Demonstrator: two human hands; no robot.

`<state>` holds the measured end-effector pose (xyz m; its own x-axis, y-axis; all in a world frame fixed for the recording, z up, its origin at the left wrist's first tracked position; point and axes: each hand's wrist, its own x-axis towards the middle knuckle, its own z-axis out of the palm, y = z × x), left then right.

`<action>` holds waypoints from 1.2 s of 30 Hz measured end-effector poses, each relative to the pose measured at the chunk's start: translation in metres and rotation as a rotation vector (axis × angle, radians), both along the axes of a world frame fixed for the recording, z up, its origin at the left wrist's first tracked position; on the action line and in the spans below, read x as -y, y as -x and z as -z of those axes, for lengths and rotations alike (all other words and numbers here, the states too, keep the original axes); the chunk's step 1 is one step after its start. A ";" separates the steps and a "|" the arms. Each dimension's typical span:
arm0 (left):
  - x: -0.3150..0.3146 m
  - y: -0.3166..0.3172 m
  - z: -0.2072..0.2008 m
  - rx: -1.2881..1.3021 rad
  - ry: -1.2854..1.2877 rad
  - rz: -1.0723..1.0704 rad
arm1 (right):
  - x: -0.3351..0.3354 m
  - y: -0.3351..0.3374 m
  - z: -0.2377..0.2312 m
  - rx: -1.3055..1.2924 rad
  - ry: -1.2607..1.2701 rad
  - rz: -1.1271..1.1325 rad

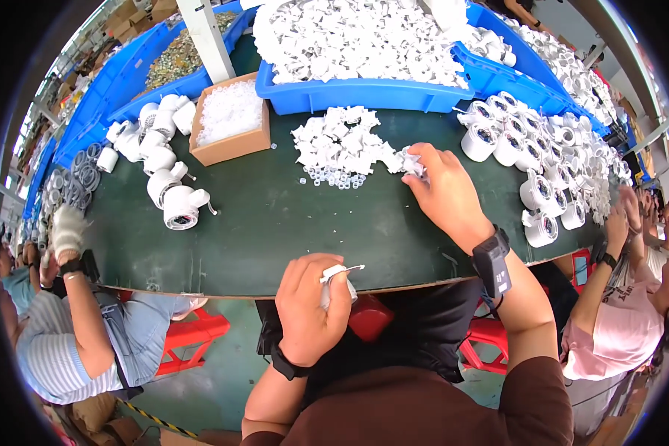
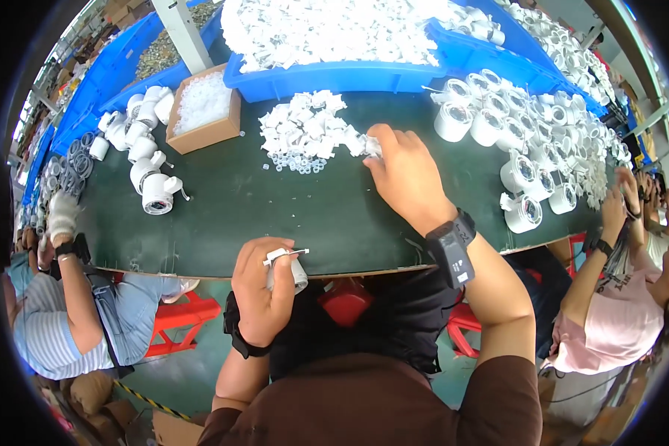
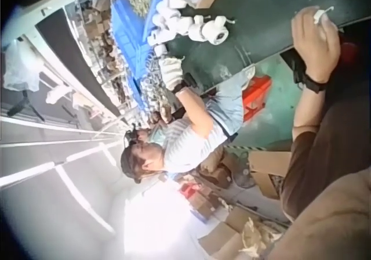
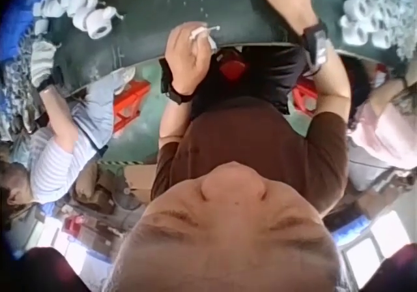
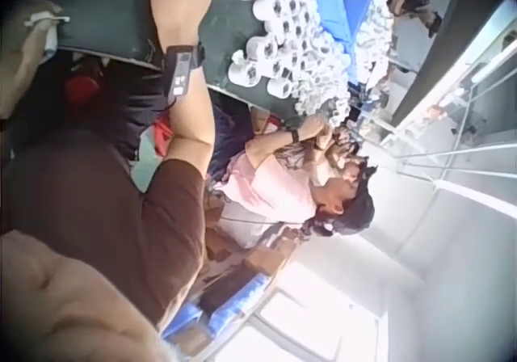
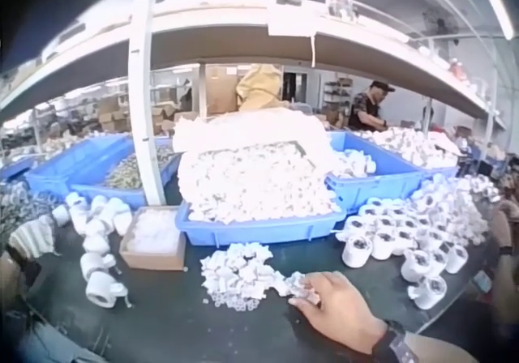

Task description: The person assembles a camera component by hand, picking up a white plastic housing, inserting a small wire connector, and fitting a white plastic cap onto the housing. After pressing the pieces together, the person sets the assembled part aside on the table and reaches for a small plastic ring from a pile.

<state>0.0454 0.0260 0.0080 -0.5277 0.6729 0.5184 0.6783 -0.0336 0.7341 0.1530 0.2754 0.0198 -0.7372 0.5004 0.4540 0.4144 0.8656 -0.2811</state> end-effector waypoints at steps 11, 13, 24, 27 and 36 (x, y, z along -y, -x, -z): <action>0.006 0.001 -0.003 0.425 -0.006 0.164 | 0.048 -0.013 -0.022 -0.383 1.302 -0.356; 0.002 -0.002 0.001 0.453 -0.019 0.201 | 0.083 -0.018 -0.018 -0.326 1.435 -0.347; 0.007 -0.002 -0.004 0.390 0.038 0.173 | 0.110 -0.013 0.006 -0.293 0.836 -0.458; 0.007 -0.004 -0.002 0.282 0.012 0.058 | 0.117 -0.016 0.006 -0.397 0.910 -0.325; 0.003 -0.002 -0.004 -0.013 0.047 -0.093 | 0.139 -0.010 -0.009 -0.408 1.163 -0.433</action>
